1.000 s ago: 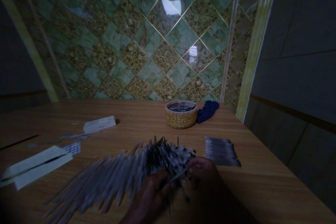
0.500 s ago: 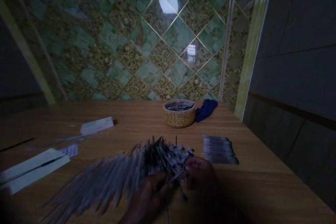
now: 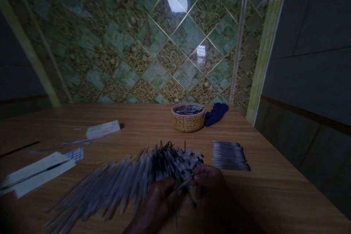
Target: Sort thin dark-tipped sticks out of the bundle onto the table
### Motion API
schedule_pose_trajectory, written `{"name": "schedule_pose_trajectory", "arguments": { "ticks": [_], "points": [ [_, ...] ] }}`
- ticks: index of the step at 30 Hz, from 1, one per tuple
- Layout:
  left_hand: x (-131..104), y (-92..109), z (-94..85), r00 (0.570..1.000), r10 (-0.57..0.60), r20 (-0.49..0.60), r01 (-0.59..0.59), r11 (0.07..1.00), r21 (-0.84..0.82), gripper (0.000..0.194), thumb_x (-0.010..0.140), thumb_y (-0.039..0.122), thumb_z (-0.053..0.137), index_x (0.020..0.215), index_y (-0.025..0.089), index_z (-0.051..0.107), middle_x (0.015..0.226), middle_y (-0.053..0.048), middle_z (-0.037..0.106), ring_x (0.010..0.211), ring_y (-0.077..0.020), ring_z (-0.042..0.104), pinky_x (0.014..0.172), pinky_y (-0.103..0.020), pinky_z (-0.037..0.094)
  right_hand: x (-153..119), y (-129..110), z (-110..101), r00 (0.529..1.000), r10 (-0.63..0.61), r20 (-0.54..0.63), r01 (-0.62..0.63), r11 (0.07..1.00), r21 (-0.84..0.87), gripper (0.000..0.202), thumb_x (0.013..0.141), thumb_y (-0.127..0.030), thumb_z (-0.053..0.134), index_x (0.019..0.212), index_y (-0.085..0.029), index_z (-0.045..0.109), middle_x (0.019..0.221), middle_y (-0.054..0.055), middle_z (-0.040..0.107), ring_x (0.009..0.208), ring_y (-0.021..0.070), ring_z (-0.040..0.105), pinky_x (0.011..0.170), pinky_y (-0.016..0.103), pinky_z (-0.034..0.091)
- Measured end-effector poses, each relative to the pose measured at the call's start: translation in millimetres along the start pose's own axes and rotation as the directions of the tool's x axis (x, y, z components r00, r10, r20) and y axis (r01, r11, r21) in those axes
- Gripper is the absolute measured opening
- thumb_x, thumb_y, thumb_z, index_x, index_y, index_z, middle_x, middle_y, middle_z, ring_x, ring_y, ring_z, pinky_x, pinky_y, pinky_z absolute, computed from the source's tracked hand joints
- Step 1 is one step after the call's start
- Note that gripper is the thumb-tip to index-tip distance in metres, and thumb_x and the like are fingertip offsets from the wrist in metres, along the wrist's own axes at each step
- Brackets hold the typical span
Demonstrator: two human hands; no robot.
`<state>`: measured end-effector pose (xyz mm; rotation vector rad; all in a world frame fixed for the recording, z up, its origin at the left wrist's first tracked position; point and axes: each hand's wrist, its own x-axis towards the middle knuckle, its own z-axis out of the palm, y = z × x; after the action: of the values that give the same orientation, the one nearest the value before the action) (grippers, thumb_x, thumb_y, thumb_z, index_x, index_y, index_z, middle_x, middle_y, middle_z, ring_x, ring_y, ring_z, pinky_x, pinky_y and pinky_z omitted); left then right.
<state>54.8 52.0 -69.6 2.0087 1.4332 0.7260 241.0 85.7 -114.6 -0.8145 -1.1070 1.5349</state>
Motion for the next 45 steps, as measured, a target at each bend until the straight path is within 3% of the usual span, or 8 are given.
{"name": "schedule_pose_trajectory", "arguments": {
  "ticks": [7,17,22,28,34,40,43,45],
  "points": [
    [2.6,-10.7,6.8,0.999,-0.029,0.035,0.033,0.993,-0.113,0.018,0.07,0.022,0.048,0.056,0.018,0.037,0.058,0.004,0.036,0.06,-0.0114,0.037,0.052,-0.022,0.025,0.7,5.0,-3.9,1.0,0.011,-0.007,-0.011,1.0,0.0,0.03,0.059,-0.035,0.073,0.071,-0.014,0.055,0.057,0.001,0.066,0.034,0.0103,0.053,0.034,0.019,0.034],
    [1.7,-7.6,8.6,0.996,-0.057,0.062,0.069,0.973,-0.22,0.018,0.067,0.025,0.048,0.054,0.018,0.038,0.053,0.005,0.033,0.055,-0.0105,0.032,0.049,-0.021,0.023,-0.4,5.2,-3.6,0.999,0.036,-0.003,-0.036,0.995,-0.097,0.036,0.054,-0.041,0.074,0.069,-0.015,0.054,0.052,0.0,0.064,0.031,0.011,0.05,0.032,0.02,0.033],
    [0.7,-6.8,8.0,0.997,-0.027,0.071,0.038,0.986,-0.164,0.017,0.068,0.022,0.048,0.055,0.018,0.04,0.053,0.005,0.033,0.056,-0.0103,0.034,0.05,-0.021,0.023,-2.8,-0.9,-11.1,0.998,0.057,0.001,-0.055,0.977,-0.207,0.027,0.054,-0.034,0.073,0.067,-0.014,0.059,0.043,-0.004,0.056,0.031,0.0099,0.047,0.034,0.019,0.03],
    [0.0,-4.6,7.5,0.995,-0.004,0.097,0.01,0.998,-0.055,0.018,0.066,0.014,0.05,0.054,0.017,0.037,0.057,0.005,0.036,0.058,-0.0101,0.036,0.051,-0.021,0.023,-12.3,-3.0,-13.4,0.995,0.095,-0.007,-0.092,0.935,-0.342,0.022,0.059,-0.034,0.067,0.055,-0.015,0.055,0.044,-0.003,0.052,0.039,0.0098,0.045,0.038,0.021,0.031],
    [-2.3,-1.5,5.5,0.994,0.101,0.034,-0.102,0.995,0.02,0.015,0.066,0.01,0.048,0.057,0.018,0.038,0.063,0.003,0.043,0.063,-0.012,0.043,0.055,-0.023,0.028,-30.4,-0.8,-5.1,0.994,-0.031,-0.107,-0.014,0.921,-0.39,0.038,0.076,-0.052,0.053,0.079,-0.016,0.059,0.066,0.002,0.059,0.058,0.0139,0.052,0.056,0.025,0.041],
    [-1.5,-3.1,3.6,0.994,0.1,0.037,-0.103,0.991,0.091,0.013,0.068,0.01,0.048,0.06,0.017,0.041,0.066,0.002,0.047,0.065,-0.0129,0.047,0.057,-0.023,0.029,-42.1,-9.6,-1.7,0.99,-0.077,-0.115,0.017,0.891,-0.454,0.04,0.081,-0.053,0.044,0.085,-0.016,0.059,0.075,0.005,0.061,0.069,0.0162,0.055,0.063,0.026,0.042],
    [-1.1,-2.9,1.2,0.997,0.073,0.033,-0.077,0.989,0.126,0.013,0.069,0.011,0.047,0.06,0.017,0.041,0.065,0.001,0.048,0.064,-0.0128,0.047,0.056,-0.023,0.028,-30.6,-12.8,-12.6,0.994,-0.069,-0.08,0.011,0.822,-0.57,0.037,0.08,-0.05,0.043,0.08,-0.016,0.059,0.073,0.004,0.061,0.065,0.0151,0.054,0.059,0.025,0.041],
    [-0.4,-4.1,-0.1,0.998,0.056,0.027,-0.059,0.988,0.141,0.012,0.071,0.012,0.047,0.061,0.018,0.043,0.065,0.001,0.048,0.064,-0.0132,0.047,0.055,-0.023,0.028,-16.3,-12.5,-22.1,0.997,-0.02,-0.081,-0.041,0.73,-0.682,0.033,0.075,-0.046,0.045,0.067,-0.016,0.055,0.06,0.002,0.056,0.054,0.014,0.05,0.051,0.025,0.038]
  ]
}}
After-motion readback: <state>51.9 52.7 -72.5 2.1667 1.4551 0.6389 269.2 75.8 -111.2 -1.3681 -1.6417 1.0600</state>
